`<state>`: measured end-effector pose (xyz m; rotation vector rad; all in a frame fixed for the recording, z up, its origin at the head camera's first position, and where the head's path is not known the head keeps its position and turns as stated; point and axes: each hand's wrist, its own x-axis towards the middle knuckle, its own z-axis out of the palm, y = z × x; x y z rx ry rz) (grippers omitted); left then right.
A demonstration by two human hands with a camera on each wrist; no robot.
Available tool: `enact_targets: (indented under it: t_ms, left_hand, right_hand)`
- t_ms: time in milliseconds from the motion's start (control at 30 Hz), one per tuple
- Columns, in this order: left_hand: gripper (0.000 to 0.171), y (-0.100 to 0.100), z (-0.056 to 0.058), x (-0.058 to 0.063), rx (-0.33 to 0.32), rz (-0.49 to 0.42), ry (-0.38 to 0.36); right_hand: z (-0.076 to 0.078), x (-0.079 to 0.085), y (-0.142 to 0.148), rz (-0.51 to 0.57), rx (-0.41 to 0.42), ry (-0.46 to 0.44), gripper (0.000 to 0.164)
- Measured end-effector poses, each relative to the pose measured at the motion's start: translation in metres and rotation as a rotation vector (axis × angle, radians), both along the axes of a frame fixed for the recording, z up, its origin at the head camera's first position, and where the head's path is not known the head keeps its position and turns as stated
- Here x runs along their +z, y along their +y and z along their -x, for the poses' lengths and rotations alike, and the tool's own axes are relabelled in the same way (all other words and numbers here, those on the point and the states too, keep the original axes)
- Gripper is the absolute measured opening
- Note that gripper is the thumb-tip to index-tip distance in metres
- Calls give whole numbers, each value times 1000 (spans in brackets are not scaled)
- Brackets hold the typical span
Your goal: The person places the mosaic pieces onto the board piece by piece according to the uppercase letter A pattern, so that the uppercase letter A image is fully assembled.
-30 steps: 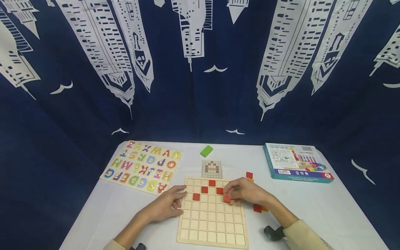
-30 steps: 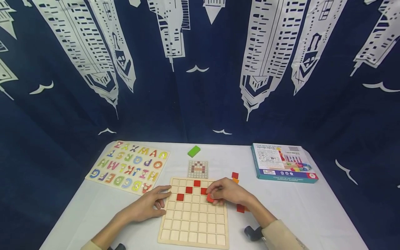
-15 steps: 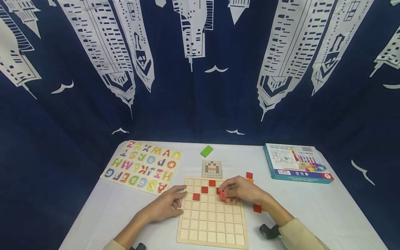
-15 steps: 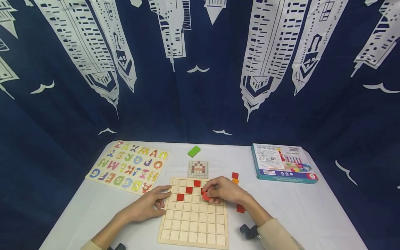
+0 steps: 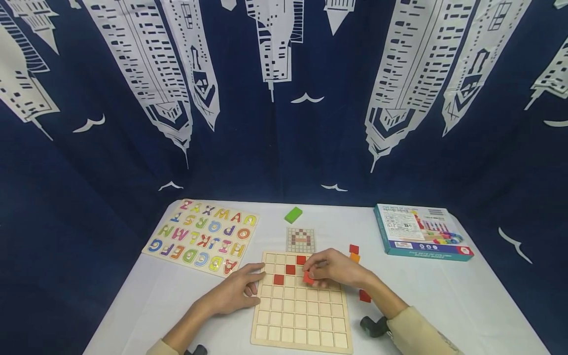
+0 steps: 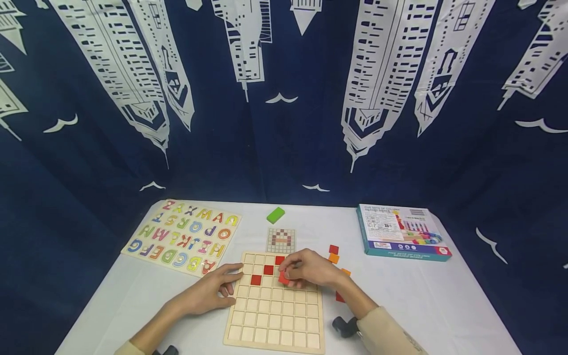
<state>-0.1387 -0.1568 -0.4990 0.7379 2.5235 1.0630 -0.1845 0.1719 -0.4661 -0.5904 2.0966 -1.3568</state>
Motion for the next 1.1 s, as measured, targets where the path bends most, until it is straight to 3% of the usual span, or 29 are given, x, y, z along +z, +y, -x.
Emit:
enact_targets:
  t_ms: [500, 900, 1100]
  left_hand:
    - [66, 0, 1, -1, -14, 10, 16]
    - [66, 1, 1, 2, -9, 11, 7]
    - [66, 1, 0, 2, -11, 19, 12]
  right_hand:
    - [0, -1, -27, 34, 58, 10, 22]
    - [1, -6, -43, 81, 56, -49, 21]
    - [-1, -8, -52, 47, 52, -3, 20]
